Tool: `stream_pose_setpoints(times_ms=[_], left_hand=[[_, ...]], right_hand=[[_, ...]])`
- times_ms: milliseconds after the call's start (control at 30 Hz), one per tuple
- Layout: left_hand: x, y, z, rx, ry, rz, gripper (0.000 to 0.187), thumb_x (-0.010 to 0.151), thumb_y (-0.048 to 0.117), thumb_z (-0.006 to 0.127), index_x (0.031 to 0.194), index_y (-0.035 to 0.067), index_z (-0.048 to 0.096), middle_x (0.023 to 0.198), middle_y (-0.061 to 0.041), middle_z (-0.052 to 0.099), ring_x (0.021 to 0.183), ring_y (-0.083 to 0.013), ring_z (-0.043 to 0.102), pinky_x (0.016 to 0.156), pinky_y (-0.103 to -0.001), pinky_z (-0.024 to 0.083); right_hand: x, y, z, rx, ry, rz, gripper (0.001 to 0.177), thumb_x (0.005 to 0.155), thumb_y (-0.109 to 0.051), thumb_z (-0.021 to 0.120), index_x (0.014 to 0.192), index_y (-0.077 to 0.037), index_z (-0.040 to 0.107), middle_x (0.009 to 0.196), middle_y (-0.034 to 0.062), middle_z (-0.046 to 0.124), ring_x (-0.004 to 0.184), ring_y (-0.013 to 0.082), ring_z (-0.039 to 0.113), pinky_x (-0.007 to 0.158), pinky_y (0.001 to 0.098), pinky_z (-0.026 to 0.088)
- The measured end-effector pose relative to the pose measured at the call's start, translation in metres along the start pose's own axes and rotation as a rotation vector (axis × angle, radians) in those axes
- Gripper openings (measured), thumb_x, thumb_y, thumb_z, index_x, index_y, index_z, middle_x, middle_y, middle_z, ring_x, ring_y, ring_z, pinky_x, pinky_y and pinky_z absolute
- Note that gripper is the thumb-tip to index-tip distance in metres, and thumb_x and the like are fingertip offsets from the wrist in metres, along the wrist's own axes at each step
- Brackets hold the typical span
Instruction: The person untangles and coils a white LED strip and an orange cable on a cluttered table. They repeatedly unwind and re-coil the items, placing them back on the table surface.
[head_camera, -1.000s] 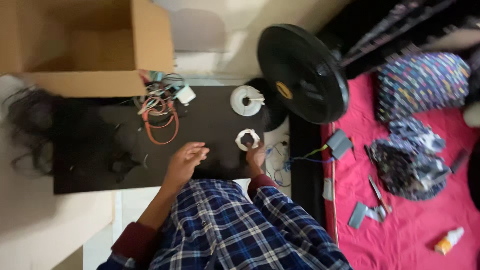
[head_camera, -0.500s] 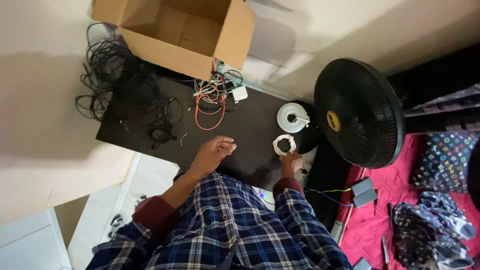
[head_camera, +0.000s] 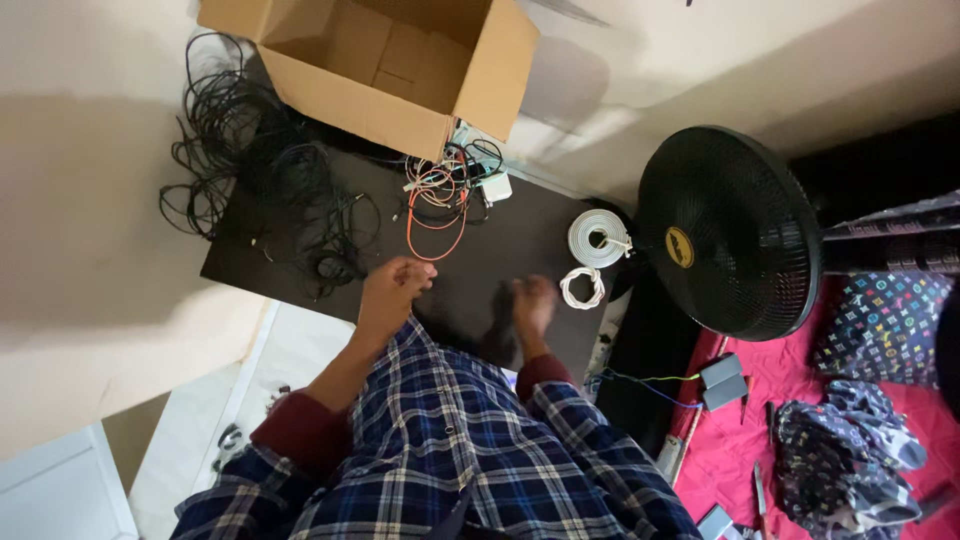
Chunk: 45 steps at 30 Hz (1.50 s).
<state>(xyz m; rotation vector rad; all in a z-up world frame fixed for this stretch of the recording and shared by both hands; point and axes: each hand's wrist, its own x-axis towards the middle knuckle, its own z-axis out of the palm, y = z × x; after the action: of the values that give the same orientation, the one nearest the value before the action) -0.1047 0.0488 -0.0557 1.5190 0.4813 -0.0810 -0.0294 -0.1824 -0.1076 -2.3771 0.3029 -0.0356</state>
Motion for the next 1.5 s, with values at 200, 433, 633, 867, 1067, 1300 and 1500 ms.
stream_pose_setpoints(times_ms=[200,433,633,867,1067,1300,1500], left_hand=[[0.005,0.003,-0.023,0.009,-0.039,0.063,0.023,0.094,0.023,0.072,0.101,0.001,0.073,0.090,-0.008,0.077,0.082,-0.0106,0.070,0.076,-0.027,0.055],[0.017,-0.005,-0.063,-0.010,-0.093,0.116,0.023,0.092,0.019,0.071,0.105,0.001,0.070,0.097,-0.005,0.079,0.084,-0.0094,0.071,0.077,-0.026,0.056],[0.036,-0.014,-0.088,0.034,-0.181,0.026,0.026,0.094,0.020,0.070,0.110,0.000,0.071,0.099,-0.007,0.077,0.084,-0.0115,0.072,0.075,-0.028,0.056],[0.054,0.008,-0.074,0.385,-0.343,0.140,0.030,0.096,0.016,0.068,0.123,0.001,0.065,0.117,-0.012,0.073,0.104,-0.0211,0.074,0.087,-0.035,0.058],[0.060,0.034,-0.054,0.376,-0.500,0.343,0.038,0.092,0.007,0.066,0.129,0.002,0.064,0.124,-0.016,0.071,0.109,-0.0231,0.071,0.088,-0.036,0.058],[0.048,0.073,-0.035,0.364,-0.455,0.465,0.025,0.093,0.017,0.075,0.111,0.001,0.070,0.095,-0.009,0.077,0.086,-0.0152,0.077,0.071,-0.029,0.059],[0.020,0.093,-0.040,0.121,-0.331,0.470,0.013,0.096,0.007,0.075,0.105,-0.002,0.072,0.078,-0.003,0.064,0.067,-0.0052,0.054,0.060,-0.020,0.041]], right_hand=[[-0.029,-0.034,0.075,-0.014,-0.585,-0.282,0.066,0.087,-0.038,0.075,0.141,-0.007,0.052,0.139,0.0210,0.056,0.120,0.0399,0.061,0.099,0.0468,0.051],[-0.038,-0.063,0.109,-0.241,-0.680,-0.550,0.077,0.076,-0.032,0.079,0.140,-0.004,0.046,0.139,0.0251,0.052,0.121,0.0455,0.053,0.095,0.0511,0.049],[-0.042,-0.064,0.109,-0.240,-0.727,-0.366,0.028,0.088,-0.028,0.072,0.107,-0.008,0.073,0.108,0.0190,0.068,0.102,0.0386,0.066,0.083,0.0496,0.054],[-0.054,-0.060,0.099,0.073,-0.399,-0.423,0.030,0.094,-0.032,0.073,0.085,-0.004,0.072,0.076,0.0140,0.066,0.065,0.0330,0.063,0.058,0.0437,0.047],[-0.057,-0.104,0.036,0.375,-0.283,-0.395,0.022,0.093,-0.026,0.073,0.091,-0.003,0.072,0.070,0.0098,0.061,0.056,0.0198,0.056,0.053,0.0354,0.044],[-0.050,-0.095,0.003,0.623,-0.202,-0.336,0.022,0.097,-0.022,0.072,0.090,-0.002,0.069,0.083,0.0051,0.065,0.073,0.0119,0.059,0.064,0.0302,0.046],[-0.034,-0.077,-0.009,0.744,-0.237,-0.235,0.033,0.099,-0.031,0.068,0.113,-0.002,0.073,0.103,0.0117,0.070,0.085,0.0156,0.062,0.072,0.0297,0.050]])
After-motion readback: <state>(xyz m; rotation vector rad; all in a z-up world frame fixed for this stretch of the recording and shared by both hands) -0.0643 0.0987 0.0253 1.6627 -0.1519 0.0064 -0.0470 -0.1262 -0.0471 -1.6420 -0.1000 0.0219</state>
